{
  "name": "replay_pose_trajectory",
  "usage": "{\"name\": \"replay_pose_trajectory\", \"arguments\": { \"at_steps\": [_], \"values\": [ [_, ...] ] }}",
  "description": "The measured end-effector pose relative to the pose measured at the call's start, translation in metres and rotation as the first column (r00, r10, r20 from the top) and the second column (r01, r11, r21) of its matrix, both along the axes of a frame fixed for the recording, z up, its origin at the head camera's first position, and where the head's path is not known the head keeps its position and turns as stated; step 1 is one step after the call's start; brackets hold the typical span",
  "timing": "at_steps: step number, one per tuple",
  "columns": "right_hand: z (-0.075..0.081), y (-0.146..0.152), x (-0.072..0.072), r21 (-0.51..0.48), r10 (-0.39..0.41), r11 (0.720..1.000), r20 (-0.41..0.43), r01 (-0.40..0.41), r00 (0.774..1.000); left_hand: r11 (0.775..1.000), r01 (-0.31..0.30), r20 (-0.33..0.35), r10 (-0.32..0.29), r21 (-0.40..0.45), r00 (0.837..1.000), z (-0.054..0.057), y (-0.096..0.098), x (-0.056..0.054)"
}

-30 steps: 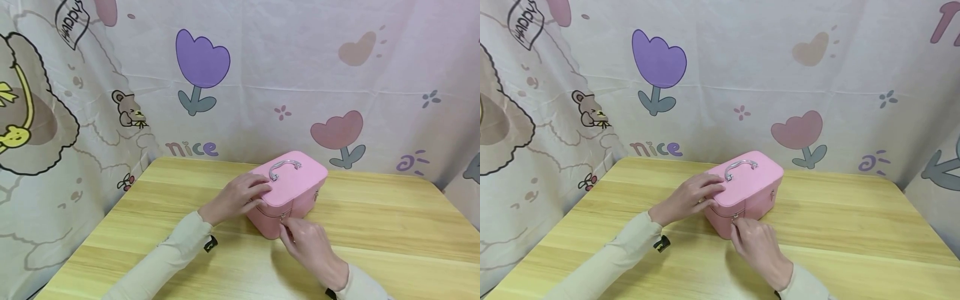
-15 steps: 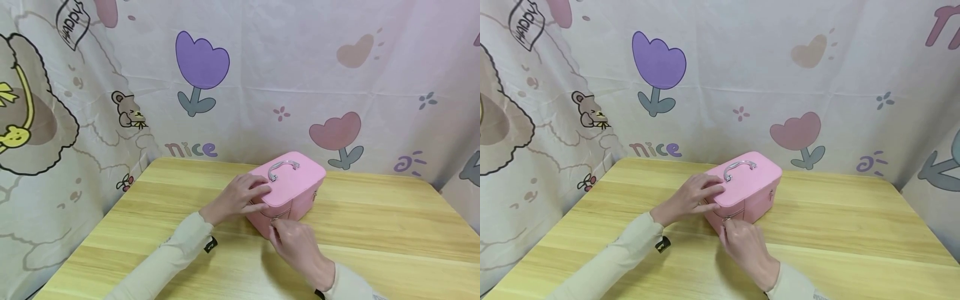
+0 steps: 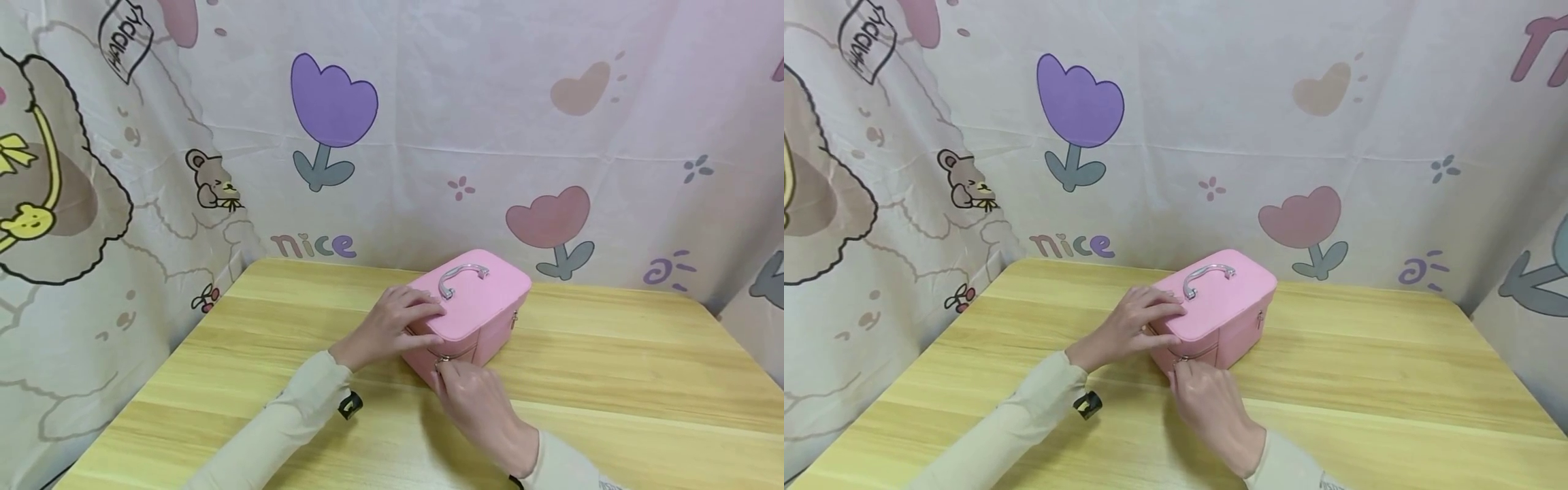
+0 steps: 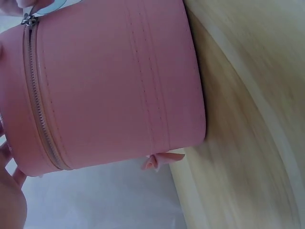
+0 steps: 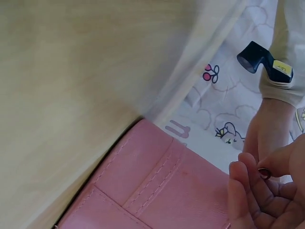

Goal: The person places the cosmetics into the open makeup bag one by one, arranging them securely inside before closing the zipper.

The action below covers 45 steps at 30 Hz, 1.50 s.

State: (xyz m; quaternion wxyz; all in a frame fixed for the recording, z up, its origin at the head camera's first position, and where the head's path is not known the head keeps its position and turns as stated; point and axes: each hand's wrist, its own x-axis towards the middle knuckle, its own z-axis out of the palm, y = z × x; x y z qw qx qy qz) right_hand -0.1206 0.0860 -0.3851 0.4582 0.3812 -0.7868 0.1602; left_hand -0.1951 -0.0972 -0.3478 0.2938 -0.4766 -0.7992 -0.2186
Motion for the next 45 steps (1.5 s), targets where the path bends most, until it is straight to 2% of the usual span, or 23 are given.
{"name": "replay_pose_trajectory", "arguments": {
  "at_steps": [9,12,15,17,19,24,27,29,33,37,40,45],
  "values": [
    [-0.004,0.003,0.003,0.010,0.006,1.000,0.010,-0.006,1.000,0.999,-0.005,0.034,0.004,0.053,0.999,0.001,0.004,0.003],
    [-0.005,0.005,0.002,0.001,0.025,1.000,0.015,-0.025,1.000,0.998,-0.005,0.066,0.001,0.060,0.998,0.001,0.004,0.004],
    [-0.006,0.008,0.001,-0.009,0.041,0.999,0.012,-0.041,0.999,0.998,0.021,0.129,-0.029,0.063,0.991,0.003,0.001,0.003],
    [-0.007,0.009,0.001,-0.012,0.043,0.999,0.014,-0.043,0.999,0.997,0.038,0.194,-0.050,0.065,0.980,0.005,-0.003,-0.001],
    [-0.009,0.011,0.000,-0.016,0.044,0.999,0.028,-0.044,0.999,0.996,0.040,0.269,-0.059,0.075,0.961,0.007,-0.008,-0.005],
    [-0.010,0.017,0.002,-0.011,0.047,0.999,0.086,-0.046,0.995,0.993,-0.007,0.435,-0.046,0.121,0.899,0.005,-0.022,-0.013],
    [-0.009,0.021,0.004,-0.016,0.057,0.998,0.114,-0.055,0.992,0.989,-0.014,0.478,-0.057,0.144,0.877,0.002,-0.025,-0.015],
    [-0.008,0.023,0.004,-0.021,0.063,0.998,0.113,-0.062,0.992,0.987,-0.010,0.486,-0.071,0.162,0.871,0.000,-0.024,-0.016],
    [-0.007,0.019,0.004,-0.027,0.071,0.997,0.079,-0.069,0.994,0.977,0.000,0.464,-0.101,0.212,0.880,-0.005,-0.019,-0.017],
    [-0.005,0.011,0.004,-0.039,0.052,0.998,0.037,-0.051,0.998,0.969,0.006,0.405,-0.109,0.248,0.908,-0.010,-0.016,-0.017],
    [-0.004,0.006,0.003,-0.044,0.023,0.999,0.020,-0.022,1.000,0.965,0.005,0.374,-0.106,0.261,0.921,-0.012,-0.014,-0.017],
    [-0.006,0.001,0.000,-0.046,-0.016,0.999,-0.002,0.016,1.000,0.957,0.007,0.371,-0.120,0.291,0.921,-0.015,-0.014,-0.018]
  ]
}}
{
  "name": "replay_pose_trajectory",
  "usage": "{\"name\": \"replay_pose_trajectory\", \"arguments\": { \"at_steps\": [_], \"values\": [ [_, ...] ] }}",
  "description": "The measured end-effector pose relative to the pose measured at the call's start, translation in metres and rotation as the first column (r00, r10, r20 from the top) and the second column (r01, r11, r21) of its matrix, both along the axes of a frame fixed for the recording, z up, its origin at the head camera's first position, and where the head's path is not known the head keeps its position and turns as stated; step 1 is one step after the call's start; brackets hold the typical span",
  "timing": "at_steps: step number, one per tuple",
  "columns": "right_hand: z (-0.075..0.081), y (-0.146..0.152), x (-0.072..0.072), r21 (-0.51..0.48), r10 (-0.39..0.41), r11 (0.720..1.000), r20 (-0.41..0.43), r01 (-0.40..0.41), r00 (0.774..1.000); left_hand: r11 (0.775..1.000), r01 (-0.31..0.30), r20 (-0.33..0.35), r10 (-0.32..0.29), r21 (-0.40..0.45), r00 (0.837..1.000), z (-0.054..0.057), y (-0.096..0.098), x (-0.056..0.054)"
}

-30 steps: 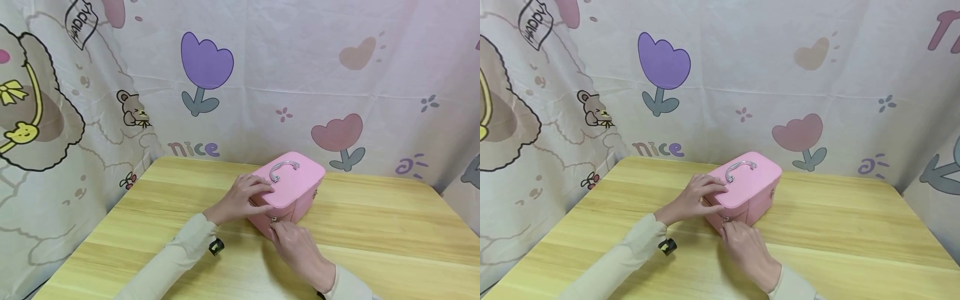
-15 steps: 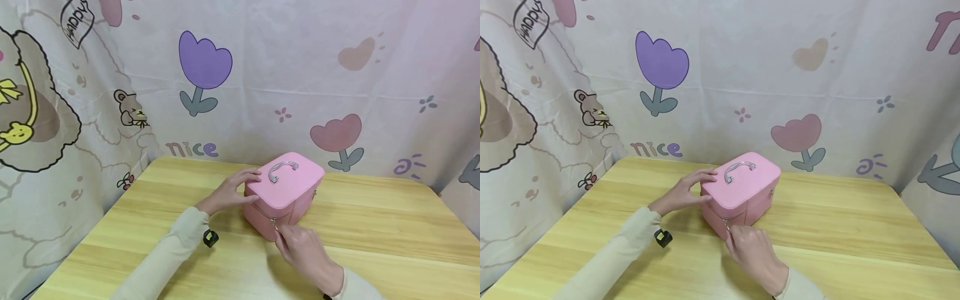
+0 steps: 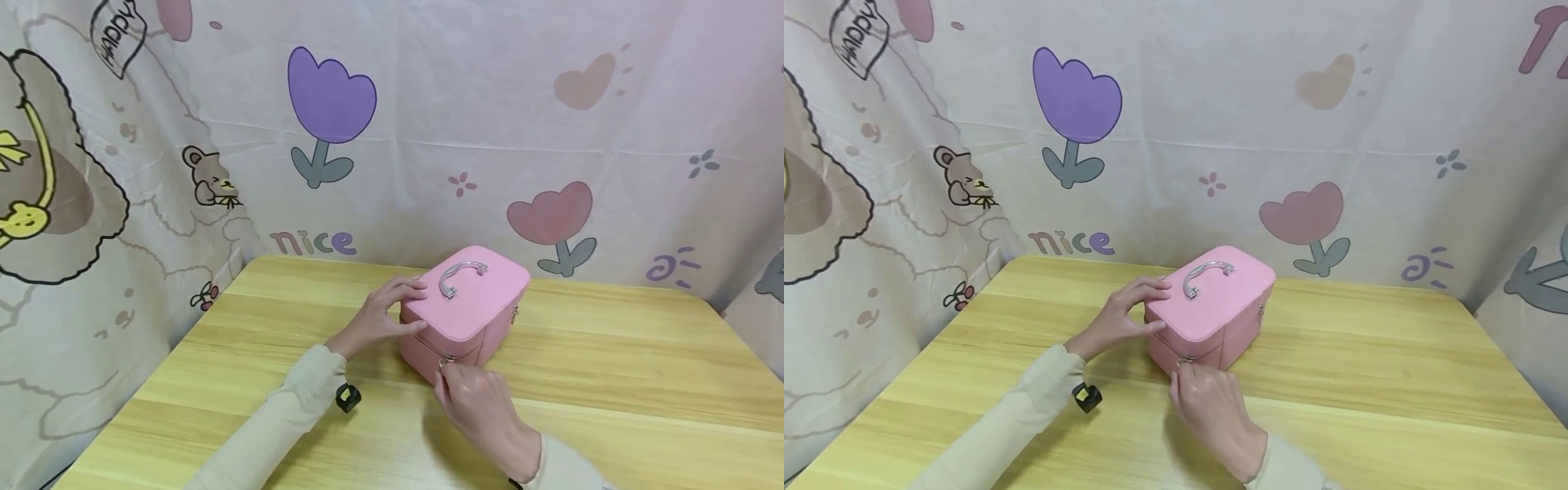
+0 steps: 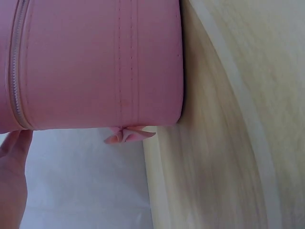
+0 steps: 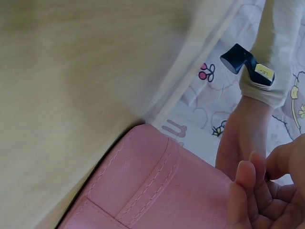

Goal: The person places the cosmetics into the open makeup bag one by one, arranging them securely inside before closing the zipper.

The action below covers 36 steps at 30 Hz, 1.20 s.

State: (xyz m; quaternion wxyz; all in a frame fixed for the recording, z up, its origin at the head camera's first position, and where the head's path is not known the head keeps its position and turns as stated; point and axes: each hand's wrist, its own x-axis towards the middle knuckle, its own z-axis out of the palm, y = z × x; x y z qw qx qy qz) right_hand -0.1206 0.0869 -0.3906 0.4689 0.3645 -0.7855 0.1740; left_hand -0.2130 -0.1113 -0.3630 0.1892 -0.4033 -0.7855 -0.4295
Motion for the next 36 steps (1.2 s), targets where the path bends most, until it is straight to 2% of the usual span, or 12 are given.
{"name": "replay_pose_trajectory", "arguments": {
  "at_steps": [7,11,16,20,27,36],
  "values": [
    [0.001,-0.004,0.000,0.029,-0.035,0.999,-0.017,0.035,0.999,1.000,-0.010,-0.014,0.010,0.024,1.000,-0.001,0.003,0.004],
    [0.002,0.001,0.003,0.047,-0.054,0.997,-0.003,0.054,0.999,0.997,-0.069,-0.103,0.071,0.020,0.992,-0.002,0.009,0.011],
    [0.004,0.009,0.006,0.056,-0.053,0.997,0.010,0.053,0.999,0.988,-0.152,-0.217,0.155,0.029,0.964,-0.003,0.019,0.020],
    [0.005,0.015,0.006,0.080,-0.040,0.996,0.007,0.039,0.999,0.978,-0.205,-0.270,0.208,0.040,0.940,-0.003,0.027,0.027],
    [0.005,0.022,0.005,0.104,-0.041,0.994,0.001,0.041,0.999,0.961,-0.273,-0.334,0.275,0.053,0.902,-0.001,0.039,0.035],
    [0.005,0.029,0.004,0.117,0.036,0.992,0.038,-0.041,0.999,0.932,-0.341,-0.377,0.361,0.120,0.853,-0.007,0.047,0.045]
  ]
}}
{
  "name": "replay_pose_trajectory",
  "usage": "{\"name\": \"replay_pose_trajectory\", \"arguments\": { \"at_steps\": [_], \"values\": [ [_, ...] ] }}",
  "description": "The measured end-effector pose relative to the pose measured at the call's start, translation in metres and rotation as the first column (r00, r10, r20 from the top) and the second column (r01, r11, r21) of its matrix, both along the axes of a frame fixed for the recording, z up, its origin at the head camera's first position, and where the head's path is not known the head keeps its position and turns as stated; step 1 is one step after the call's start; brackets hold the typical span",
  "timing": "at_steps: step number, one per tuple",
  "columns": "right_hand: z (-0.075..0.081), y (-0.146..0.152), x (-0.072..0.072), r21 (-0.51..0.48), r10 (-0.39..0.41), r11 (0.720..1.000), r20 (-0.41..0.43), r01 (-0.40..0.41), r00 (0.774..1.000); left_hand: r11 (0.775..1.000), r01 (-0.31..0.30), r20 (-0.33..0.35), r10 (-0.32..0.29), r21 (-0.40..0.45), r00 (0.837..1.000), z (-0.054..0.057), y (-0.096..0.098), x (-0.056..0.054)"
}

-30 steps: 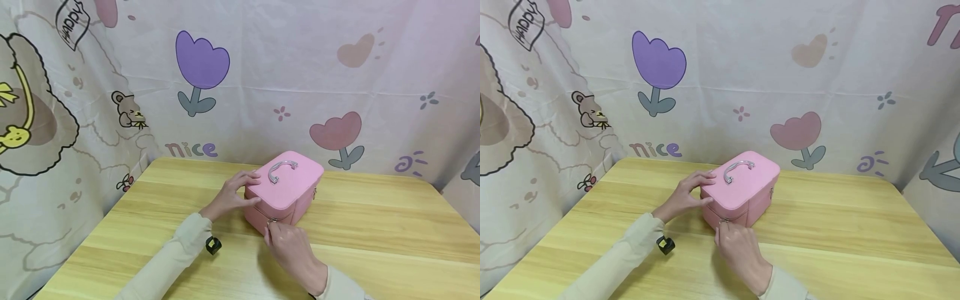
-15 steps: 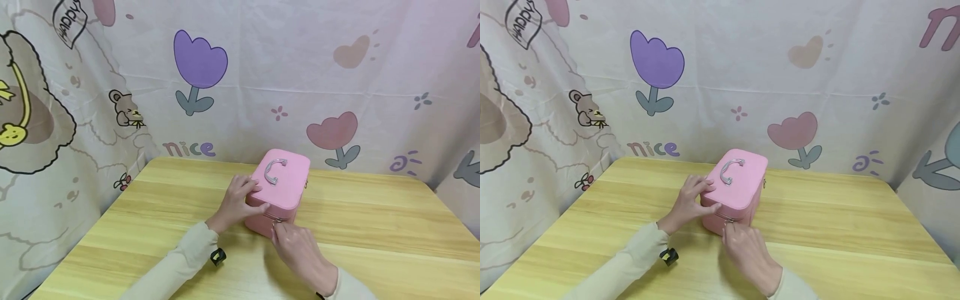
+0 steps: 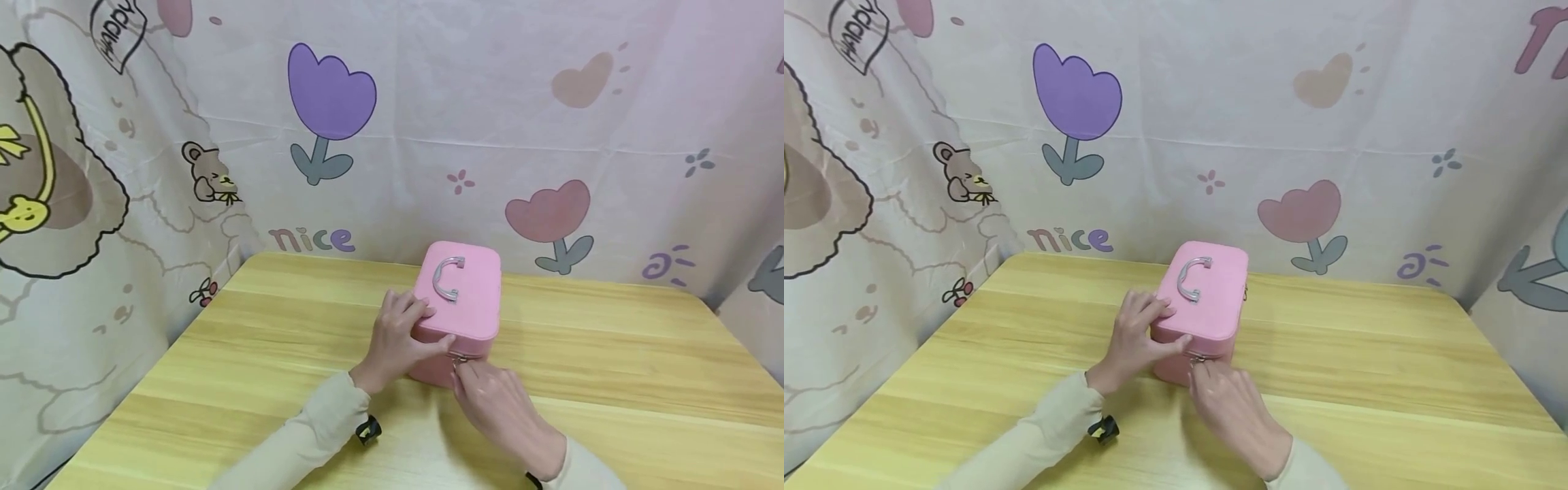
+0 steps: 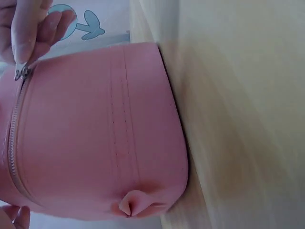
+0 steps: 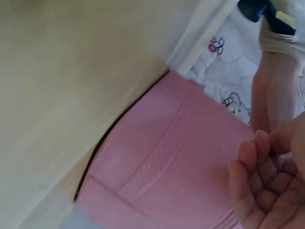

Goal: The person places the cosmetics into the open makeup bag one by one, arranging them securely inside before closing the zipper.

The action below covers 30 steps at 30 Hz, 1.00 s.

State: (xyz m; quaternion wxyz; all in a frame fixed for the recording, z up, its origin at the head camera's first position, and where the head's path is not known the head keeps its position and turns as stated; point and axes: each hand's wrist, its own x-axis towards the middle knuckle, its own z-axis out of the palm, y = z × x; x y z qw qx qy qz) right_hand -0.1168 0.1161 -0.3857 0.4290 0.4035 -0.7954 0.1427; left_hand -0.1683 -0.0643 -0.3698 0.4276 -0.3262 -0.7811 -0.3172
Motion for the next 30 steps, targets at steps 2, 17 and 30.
{"name": "replay_pose_trajectory", "arguments": {
  "at_steps": [2,17,30],
  "values": [
    [0.000,0.005,-0.001,0.002,0.019,1.000,0.000,-0.019,1.000,1.000,-0.021,-0.011,0.020,-0.013,1.000,0.000,0.002,0.002],
    [0.001,0.046,0.001,-0.024,0.104,0.994,0.105,-0.102,0.989,0.884,0.370,0.312,-0.280,-0.286,0.908,0.010,-0.049,-0.019],
    [0.005,0.055,0.000,-0.018,0.085,0.996,0.100,-0.084,0.991,0.876,0.207,-0.051,-0.254,-0.436,0.966,0.002,-0.044,-0.027]
  ]
}}
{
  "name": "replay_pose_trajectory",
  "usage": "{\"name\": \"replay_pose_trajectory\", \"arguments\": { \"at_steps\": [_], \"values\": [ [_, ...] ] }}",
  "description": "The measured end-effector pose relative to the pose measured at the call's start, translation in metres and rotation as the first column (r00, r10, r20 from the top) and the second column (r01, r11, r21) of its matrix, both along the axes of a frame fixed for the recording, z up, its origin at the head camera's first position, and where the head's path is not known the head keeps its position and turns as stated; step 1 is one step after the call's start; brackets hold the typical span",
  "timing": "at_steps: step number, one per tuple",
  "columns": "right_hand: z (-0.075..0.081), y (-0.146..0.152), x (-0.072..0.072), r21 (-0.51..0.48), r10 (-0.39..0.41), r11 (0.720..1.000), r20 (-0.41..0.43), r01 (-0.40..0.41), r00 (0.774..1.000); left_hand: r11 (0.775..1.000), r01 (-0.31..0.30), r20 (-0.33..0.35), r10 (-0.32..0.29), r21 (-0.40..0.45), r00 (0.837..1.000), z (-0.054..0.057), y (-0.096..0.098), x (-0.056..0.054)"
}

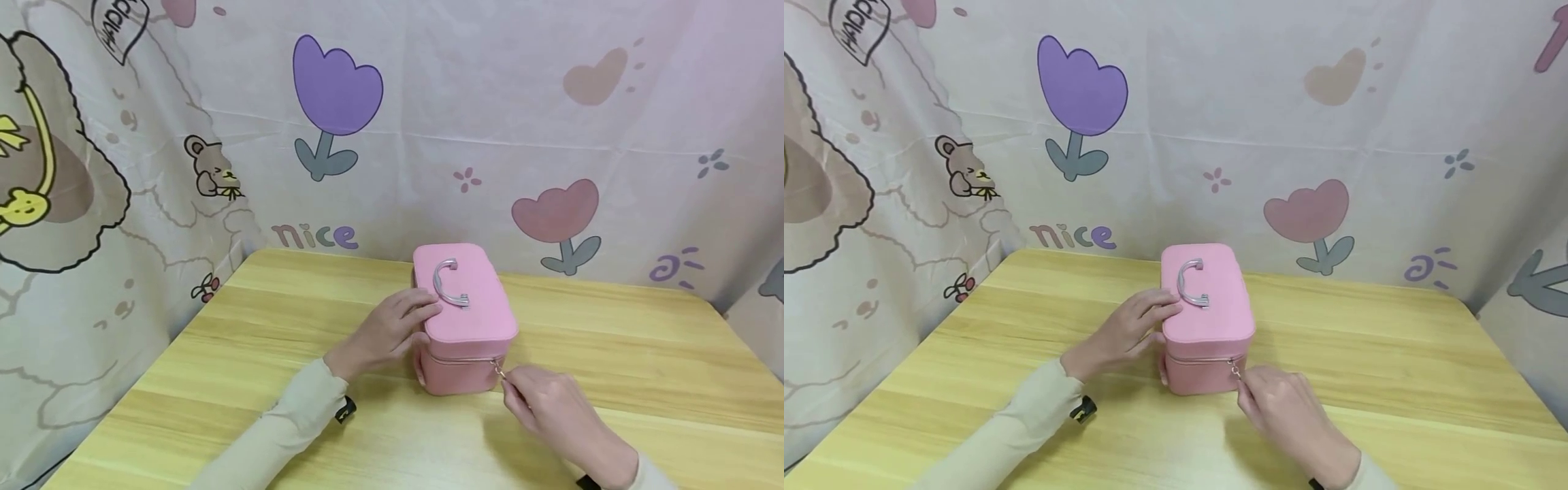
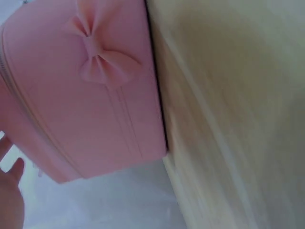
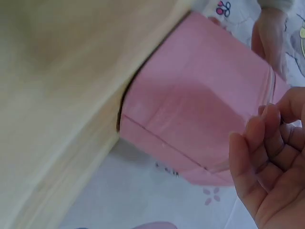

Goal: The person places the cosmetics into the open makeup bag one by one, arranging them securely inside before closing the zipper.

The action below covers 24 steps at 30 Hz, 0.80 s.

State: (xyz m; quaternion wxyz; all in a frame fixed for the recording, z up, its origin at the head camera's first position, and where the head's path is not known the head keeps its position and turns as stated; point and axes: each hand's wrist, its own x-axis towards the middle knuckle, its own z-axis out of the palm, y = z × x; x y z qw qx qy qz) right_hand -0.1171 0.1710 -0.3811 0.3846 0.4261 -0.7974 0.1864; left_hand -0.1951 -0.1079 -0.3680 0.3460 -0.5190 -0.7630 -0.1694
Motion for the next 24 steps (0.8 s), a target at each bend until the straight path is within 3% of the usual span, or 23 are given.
{"name": "replay_pose_trajectory", "arguments": {
  "at_steps": [3,8,15,24],
  "values": [
    [0.002,0.002,0.002,-0.007,-0.030,1.000,0.020,0.030,0.999,1.000,0.003,-0.066,-0.001,0.021,0.998,0.001,0.004,0.000],
    [0.003,0.002,0.003,-0.030,-0.016,0.999,0.008,0.016,1.000,0.999,0.027,-0.066,-0.025,0.037,0.997,0.003,0.007,0.001],
    [0.002,-0.001,0.003,-0.060,0.005,0.998,-0.041,-0.008,0.999,0.999,0.001,-0.076,0.002,0.042,0.997,0.004,0.010,0.004],
    [0.011,-0.007,0.007,-0.078,-0.002,0.997,-0.121,-0.008,0.993,0.994,-0.097,-0.083,0.100,0.045,0.991,-0.002,0.015,0.015]
  ]
}}
